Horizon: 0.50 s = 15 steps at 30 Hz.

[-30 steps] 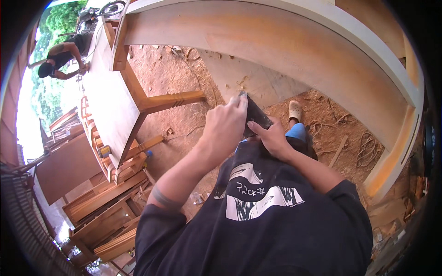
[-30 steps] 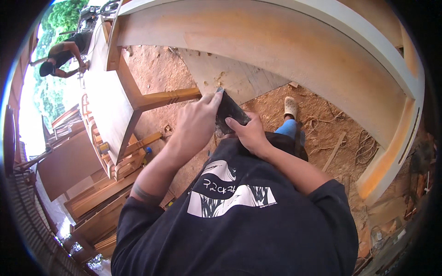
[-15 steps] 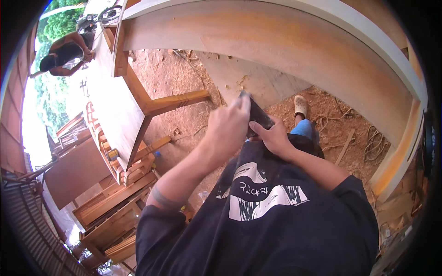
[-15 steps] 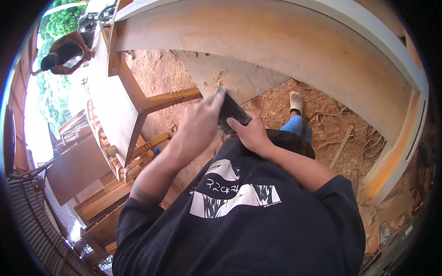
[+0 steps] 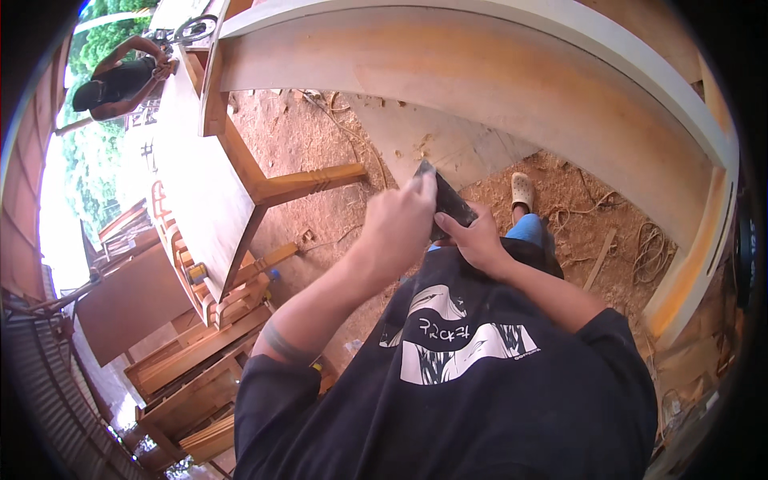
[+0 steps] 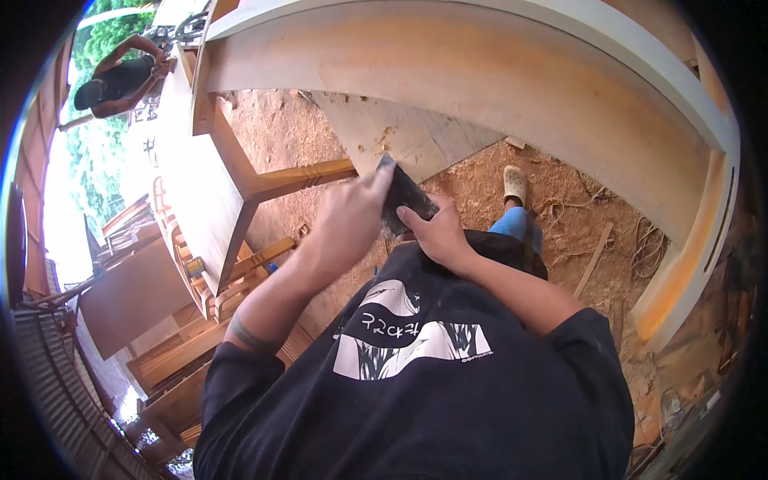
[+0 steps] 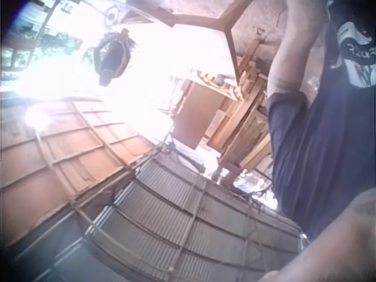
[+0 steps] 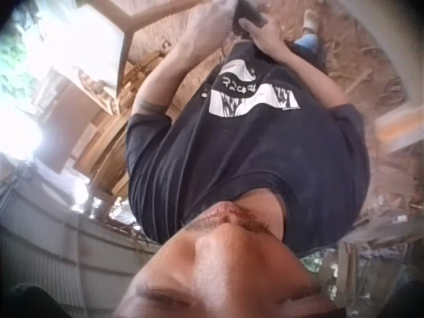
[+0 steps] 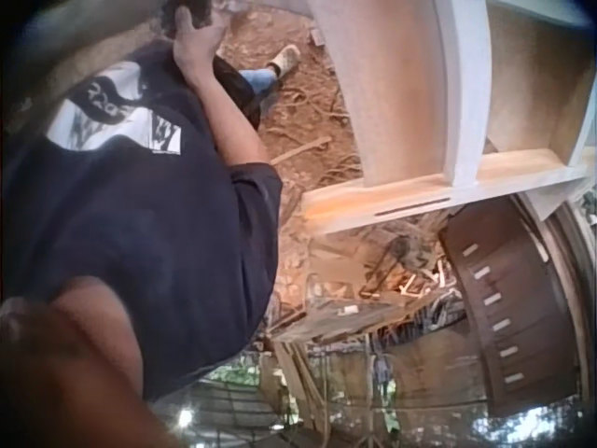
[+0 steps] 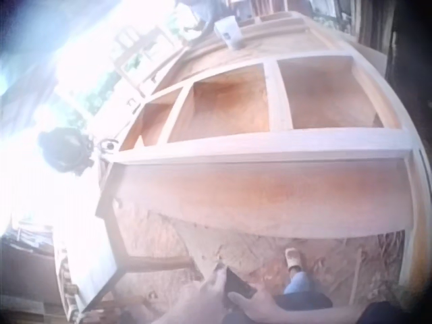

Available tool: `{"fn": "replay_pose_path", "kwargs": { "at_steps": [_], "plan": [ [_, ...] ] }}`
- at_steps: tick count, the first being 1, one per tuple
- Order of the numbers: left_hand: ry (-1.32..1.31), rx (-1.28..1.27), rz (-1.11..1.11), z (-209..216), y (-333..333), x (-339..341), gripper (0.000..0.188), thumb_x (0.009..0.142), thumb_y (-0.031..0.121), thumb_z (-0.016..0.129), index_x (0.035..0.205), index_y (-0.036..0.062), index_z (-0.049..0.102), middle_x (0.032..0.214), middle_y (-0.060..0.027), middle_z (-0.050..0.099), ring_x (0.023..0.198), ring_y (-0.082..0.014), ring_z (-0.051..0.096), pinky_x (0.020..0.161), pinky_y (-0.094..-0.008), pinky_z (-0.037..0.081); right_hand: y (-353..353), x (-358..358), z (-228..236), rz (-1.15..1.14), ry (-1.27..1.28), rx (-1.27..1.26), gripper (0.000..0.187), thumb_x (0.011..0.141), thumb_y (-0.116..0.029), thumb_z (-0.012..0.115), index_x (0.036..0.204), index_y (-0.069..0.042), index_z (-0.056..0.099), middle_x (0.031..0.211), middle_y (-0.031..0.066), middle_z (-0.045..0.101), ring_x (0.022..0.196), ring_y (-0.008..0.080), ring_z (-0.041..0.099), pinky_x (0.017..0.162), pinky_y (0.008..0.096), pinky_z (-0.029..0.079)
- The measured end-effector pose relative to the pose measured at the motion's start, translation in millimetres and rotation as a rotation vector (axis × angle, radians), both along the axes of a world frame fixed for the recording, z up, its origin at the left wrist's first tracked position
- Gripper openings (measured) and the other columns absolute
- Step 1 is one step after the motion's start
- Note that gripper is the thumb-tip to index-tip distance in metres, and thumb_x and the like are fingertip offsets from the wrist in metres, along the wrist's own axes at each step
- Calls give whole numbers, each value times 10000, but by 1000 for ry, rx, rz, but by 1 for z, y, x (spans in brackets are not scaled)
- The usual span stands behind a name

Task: The person sands the underside of a wooden frame with sandpaper and then applies yellow putty to a large tabletop using a metal scraper.

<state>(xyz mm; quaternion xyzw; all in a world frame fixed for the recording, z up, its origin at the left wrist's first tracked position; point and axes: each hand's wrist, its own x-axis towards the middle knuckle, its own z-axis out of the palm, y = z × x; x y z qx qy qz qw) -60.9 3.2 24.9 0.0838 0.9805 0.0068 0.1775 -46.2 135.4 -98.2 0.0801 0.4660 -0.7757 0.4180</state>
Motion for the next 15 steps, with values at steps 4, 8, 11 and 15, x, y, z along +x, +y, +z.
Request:
{"fn": "replay_pose_path", "kwargs": {
  "at_steps": [4,8,11,15],
  "plan": [
    [-40,61,72,8,-9,-17,319,734,14,570,1043,-62,555,893,-179,656,768,-338,669,661,-413,535,4,-1,5,-53,-46,-40,260,864,-132,661,1043,50,610,874,89,670,698,136,645,592,265,568],
    [14,230,110,25,-31,-26,349,740,-36,508,1069,-19,622,968,-194,657,824,-350,653,738,-425,513,29,3,1,56,186,143,259,839,-171,675,986,41,648,834,73,686,715,111,631,640,253,511],
    [117,247,188,17,-49,-46,409,752,-61,479,1134,-19,621,1035,-221,641,883,-343,646,807,-410,497,58,1,21,83,377,269,267,827,-190,679,977,30,664,842,72,693,739,109,629,707,266,500],
    [98,259,9,-4,-45,-46,416,754,-70,481,1145,-12,610,1154,-197,611,1072,-347,573,947,-392,444,85,1,32,52,381,420,277,808,-213,704,949,24,671,845,61,691,733,97,622,697,252,492]
  ]
}}
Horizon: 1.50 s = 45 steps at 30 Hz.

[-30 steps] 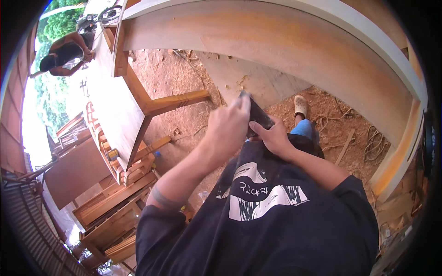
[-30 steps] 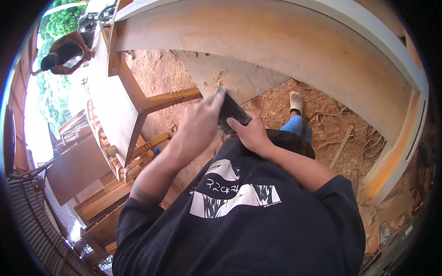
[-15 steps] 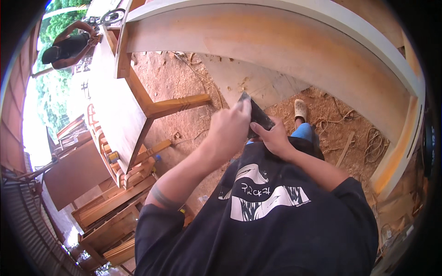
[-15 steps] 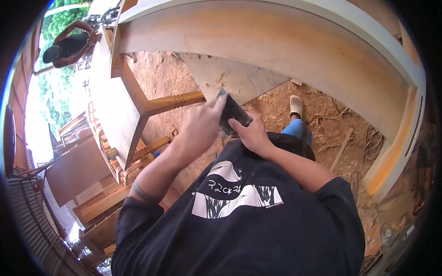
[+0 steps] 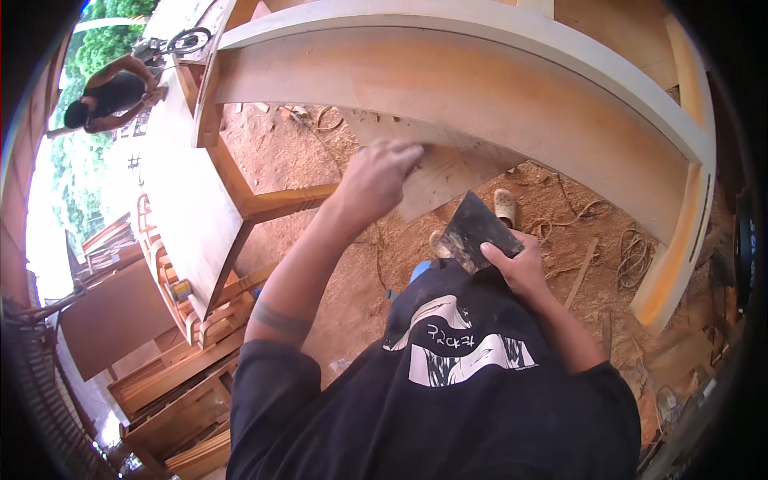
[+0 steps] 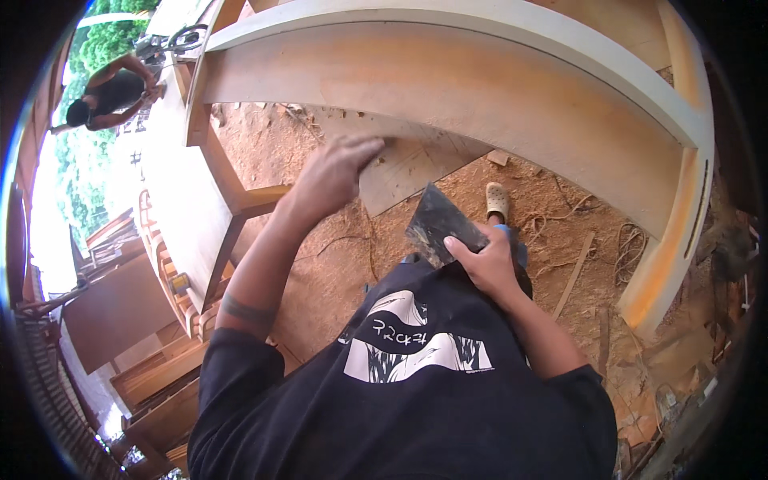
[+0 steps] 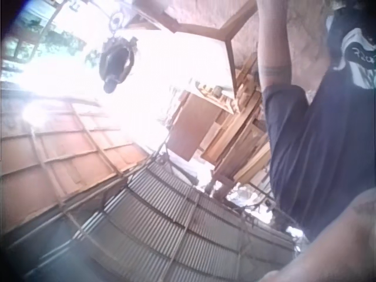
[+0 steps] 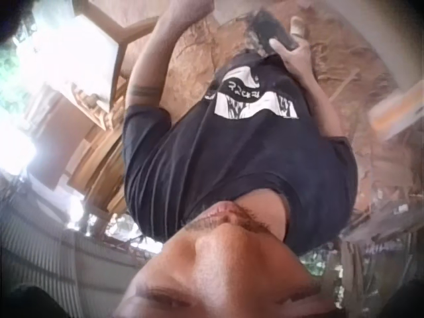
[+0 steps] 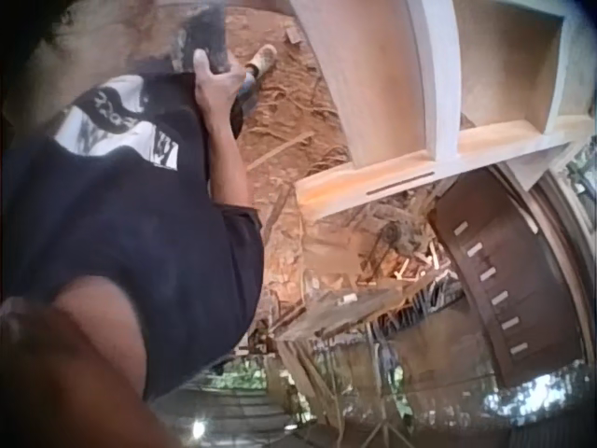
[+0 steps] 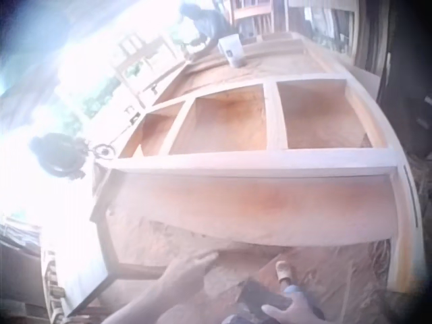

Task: The person sands the underside of a wooden frame with sandpaper and then applies yellow putty to a large tabletop using a metal scraper.

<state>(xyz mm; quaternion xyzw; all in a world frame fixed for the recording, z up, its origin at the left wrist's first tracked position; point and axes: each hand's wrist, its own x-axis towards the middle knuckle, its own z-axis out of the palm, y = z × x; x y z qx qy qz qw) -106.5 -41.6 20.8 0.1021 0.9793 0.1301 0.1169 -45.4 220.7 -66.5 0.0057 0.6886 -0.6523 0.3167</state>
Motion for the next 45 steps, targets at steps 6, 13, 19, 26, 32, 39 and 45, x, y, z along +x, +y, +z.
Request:
{"fn": "replay_pose_path", "kwargs": {
  "at_steps": [6,13,19,26,32,39,45],
  "plan": [
    [-123,98,-134,16,-27,79,425,751,-53,539,1152,59,628,1141,-132,628,1056,-305,581,883,-370,472,13,-4,30,-142,118,-143,105,831,-86,691,883,-5,651,752,-11,577,664,56,479,607,231,391],
    [-57,272,314,2,-71,168,321,809,25,551,1111,71,647,1021,-163,652,910,-350,620,776,-428,489,-28,-25,68,92,113,-615,193,790,-92,736,921,6,634,788,43,607,687,100,548,605,260,443],
    [64,585,555,-35,-95,246,307,818,-30,575,1106,41,654,1022,-164,661,910,-312,652,780,-338,513,-61,-4,37,-23,-163,-243,287,817,-142,726,1036,17,632,826,67,675,730,100,630,612,266,508],
    [154,642,657,-81,-111,321,278,818,22,573,1064,92,684,984,-163,669,862,-303,660,759,-364,521,-75,3,6,-61,-129,-151,358,884,-166,645,1198,-23,549,1081,55,632,991,174,595,825,312,490],
    [131,586,644,-78,-120,348,286,819,48,594,1095,76,666,1029,-165,659,915,-341,634,785,-392,508,-55,14,-20,-115,-112,-178,253,895,-105,618,1137,-55,567,1066,42,637,923,176,624,806,322,510],
    [124,1502,1128,-89,-112,393,248,845,96,654,1039,-56,629,903,-79,676,808,-111,624,735,-273,508,-121,113,-12,140,-165,-206,275,920,-96,584,1173,-36,495,1100,80,604,972,188,602,856,333,492],
    [119,1969,1392,-38,-55,413,368,817,124,694,1135,-18,574,963,-99,662,811,-163,649,717,-284,526,-147,170,-56,325,-103,-242,283,944,-101,537,1211,-17,491,1144,78,593,1005,170,586,908,328,470]
  ]
}}
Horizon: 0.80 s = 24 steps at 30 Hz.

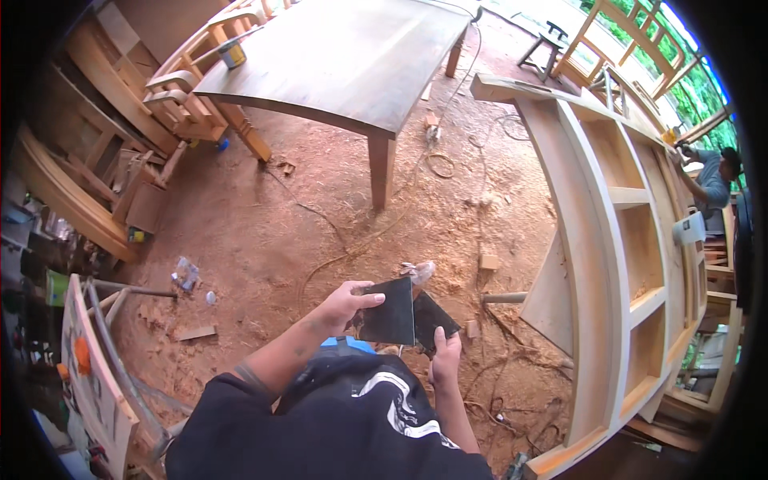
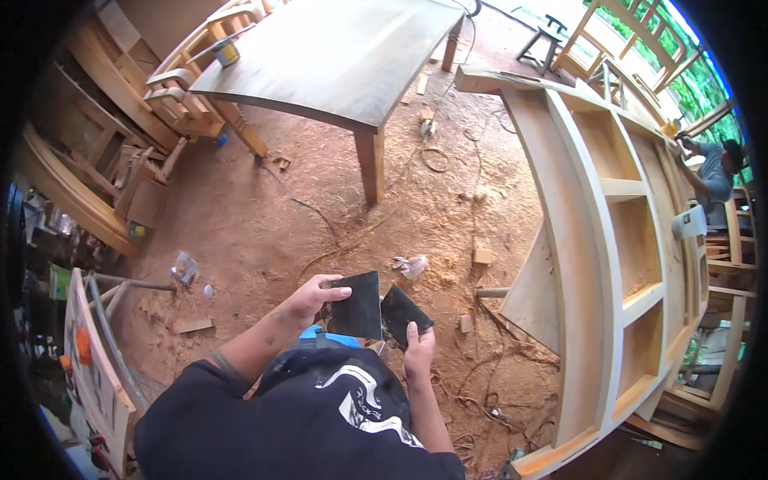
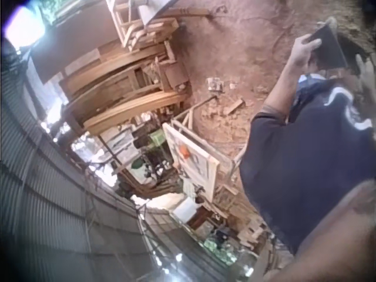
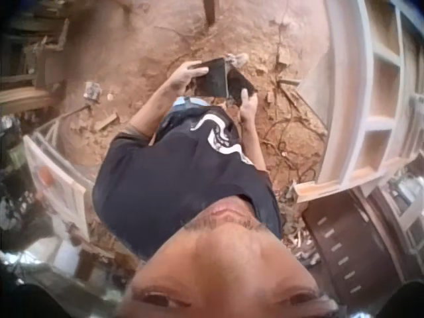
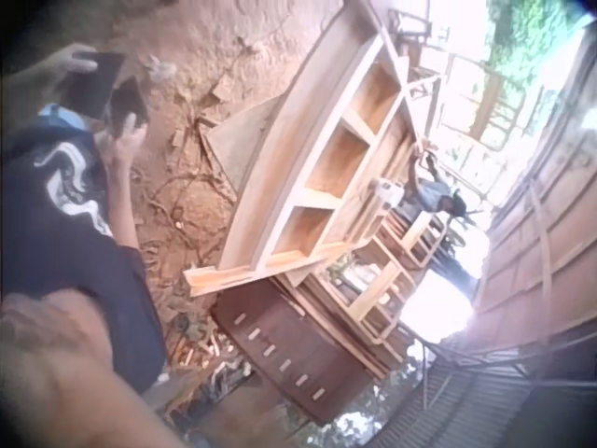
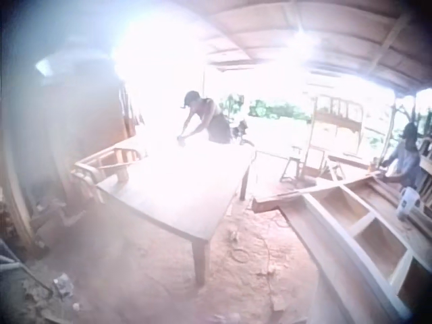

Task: The person sands the underside of a wooden frame with sandpaper and then applies yellow putty to a large tabletop using a metal scraper.

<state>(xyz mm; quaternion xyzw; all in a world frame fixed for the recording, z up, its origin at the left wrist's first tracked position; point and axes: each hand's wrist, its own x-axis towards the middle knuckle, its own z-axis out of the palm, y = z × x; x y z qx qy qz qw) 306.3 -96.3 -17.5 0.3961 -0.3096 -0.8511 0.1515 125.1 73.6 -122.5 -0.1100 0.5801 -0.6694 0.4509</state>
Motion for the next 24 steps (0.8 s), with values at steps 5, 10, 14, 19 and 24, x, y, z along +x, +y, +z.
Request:
{"fn": "replay_pose_path", "kwargs": {
  "at_steps": [5,10,14,19,24],
  "plan": [
    [214,-70,47,35,-1,74,478,788,79,678,1224,-25,511,1046,-109,645,930,-177,643,784,-293,528,3,24,-11,-65,-304,-114,285,917,-104,581,1180,-30,498,1129,75,596,997,164,583,895,318,470],
    [228,-110,201,52,8,87,431,803,54,622,1215,-29,523,1091,-145,646,1016,-240,642,898,-356,510,20,31,-7,-149,-420,-145,334,896,-60,576,1217,-41,486,1145,80,593,1028,199,589,909,350,479],
    [163,45,97,16,-15,63,409,808,72,648,1190,-28,545,1068,-127,652,938,-211,652,849,-323,513,11,22,-22,-140,-326,-145,367,887,-45,577,1242,-46,484,1164,71,597,1042,198,584,927,364,467],
    [-262,-483,-79,-7,-150,63,351,832,111,663,1147,-26,592,949,-69,659,830,-129,616,724,-283,508,-41,-7,-40,-272,-105,-97,345,897,-42,572,1235,-36,501,1164,53,609,1050,163,572,962,324,414],
    [-588,-1372,-92,-24,-431,81,356,830,97,652,1144,-62,599,952,-93,675,843,-171,612,761,-284,500,-98,-19,-82,-376,14,124,437,918,-41,539,1331,-3,401,1283,83,519,1148,186,505,1003,337,375]
  ]
}}
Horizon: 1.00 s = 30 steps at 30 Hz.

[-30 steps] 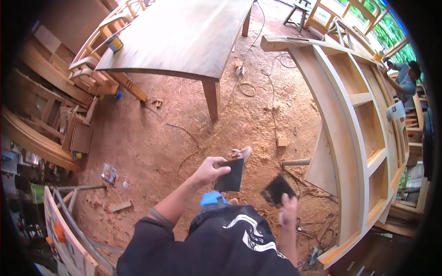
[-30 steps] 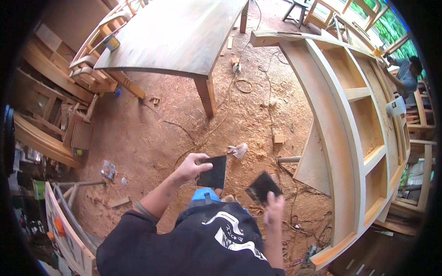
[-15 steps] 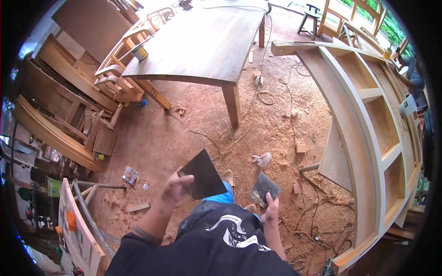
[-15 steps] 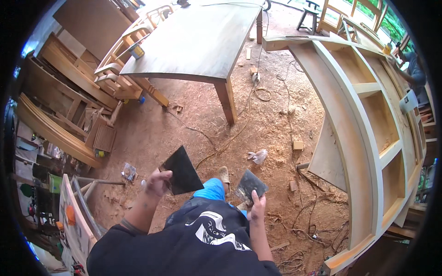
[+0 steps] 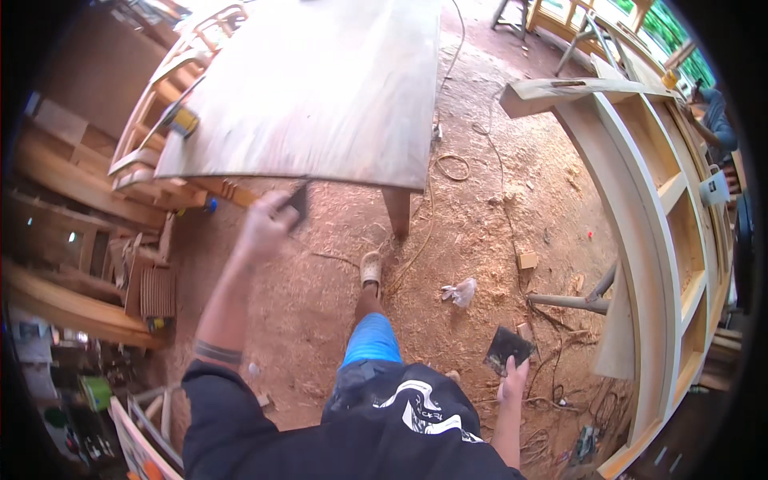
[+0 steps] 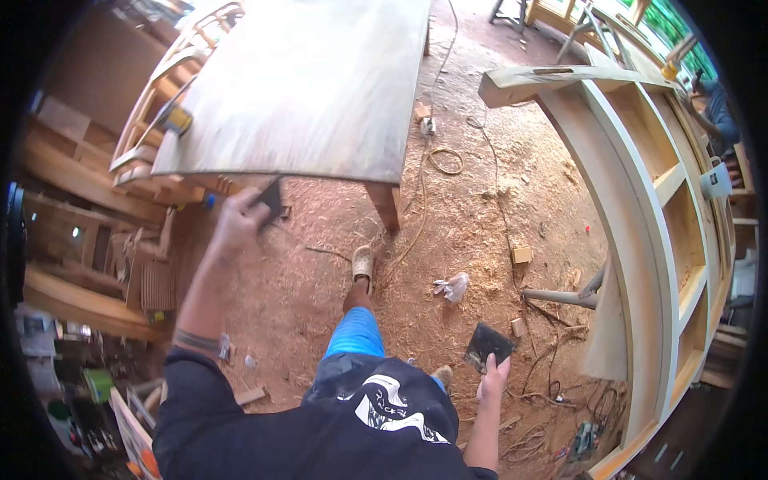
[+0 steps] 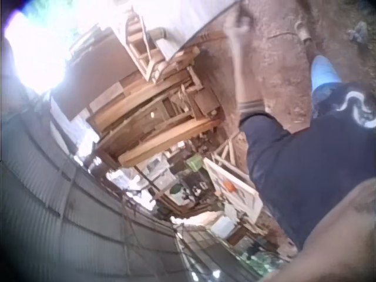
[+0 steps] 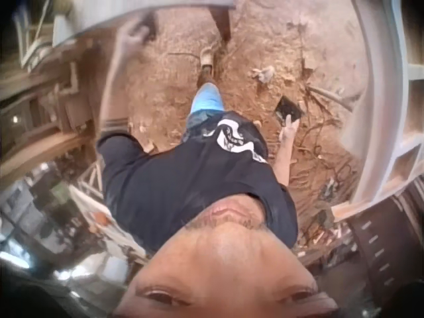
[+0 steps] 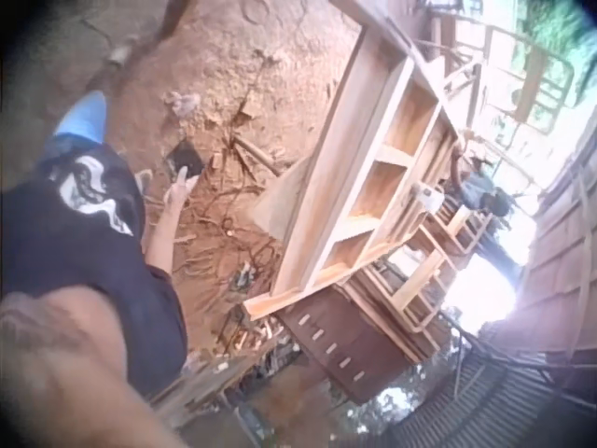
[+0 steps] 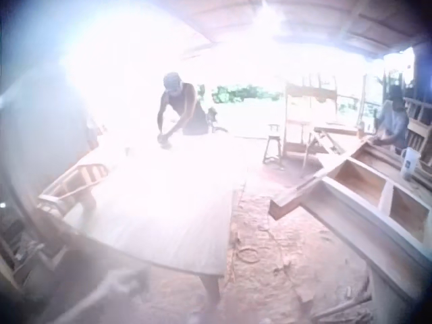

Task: The person sands the underside of a wooden frame with sandpaper and then applies yellow putty to a large tabletop using a metal scraper.

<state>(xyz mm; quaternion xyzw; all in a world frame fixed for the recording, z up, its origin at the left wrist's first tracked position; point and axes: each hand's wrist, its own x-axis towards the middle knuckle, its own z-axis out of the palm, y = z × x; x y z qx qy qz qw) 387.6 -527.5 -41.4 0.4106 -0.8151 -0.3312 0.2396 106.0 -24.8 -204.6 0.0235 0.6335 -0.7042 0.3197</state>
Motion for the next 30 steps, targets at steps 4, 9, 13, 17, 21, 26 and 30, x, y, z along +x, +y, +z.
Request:
{"fn": "replay_pose_path", "kwargs": {
  "at_steps": [4,9,13,17,21,26,30],
  "plan": [
    [-870,-445,130,16,-224,-34,308,893,155,435,1113,57,628,1032,-214,649,885,-384,629,798,-468,515,3,51,-58,-176,-108,462,451,915,-20,523,1343,-6,381,1278,93,513,1142,190,497,1002,340,372],
    [-1029,-222,175,-75,-524,33,364,864,170,432,1149,55,626,1128,-204,629,1041,-364,606,895,-456,486,-29,127,1,-302,-310,752,490,906,54,460,1376,-24,345,1280,108,503,1119,224,523,966,366,422],
    [-1193,-19,206,-127,-500,-118,327,841,202,484,1066,61,674,1107,-177,651,1063,-331,613,880,-449,497,5,204,46,-435,-106,961,484,911,41,467,1374,-43,350,1276,115,500,1116,246,531,935,404,463],
    [-1121,-411,-638,-75,-331,-201,195,796,214,584,828,64,703,749,-91,671,727,-235,656,627,-385,527,-87,216,71,-874,-311,608,417,935,-6,446,1343,-55,378,1262,126,504,1071,298,562,872,483,517],
    [-793,-171,-1143,-13,-69,-262,312,782,265,587,890,-6,699,817,-182,677,759,-286,672,679,-407,532,-138,208,45,-886,-226,395,422,932,-5,459,1342,-67,384,1262,125,508,1072,294,561,879,483,513],
    [-412,521,-1488,8,23,-234,325,719,143,506,898,-81,659,817,-263,658,803,-359,661,736,-427,514,-213,191,72,-798,-83,44,444,933,-22,494,1362,-66,389,1277,100,519,1109,269,548,898,447,490],
    [-244,770,-1126,22,-58,-178,297,798,163,556,961,-75,631,741,-157,646,697,-226,649,632,-370,519,-220,217,83,-740,-14,-174,373,946,-78,516,1310,-46,444,1214,92,575,1057,210,584,871,367,506]
  ]
}}
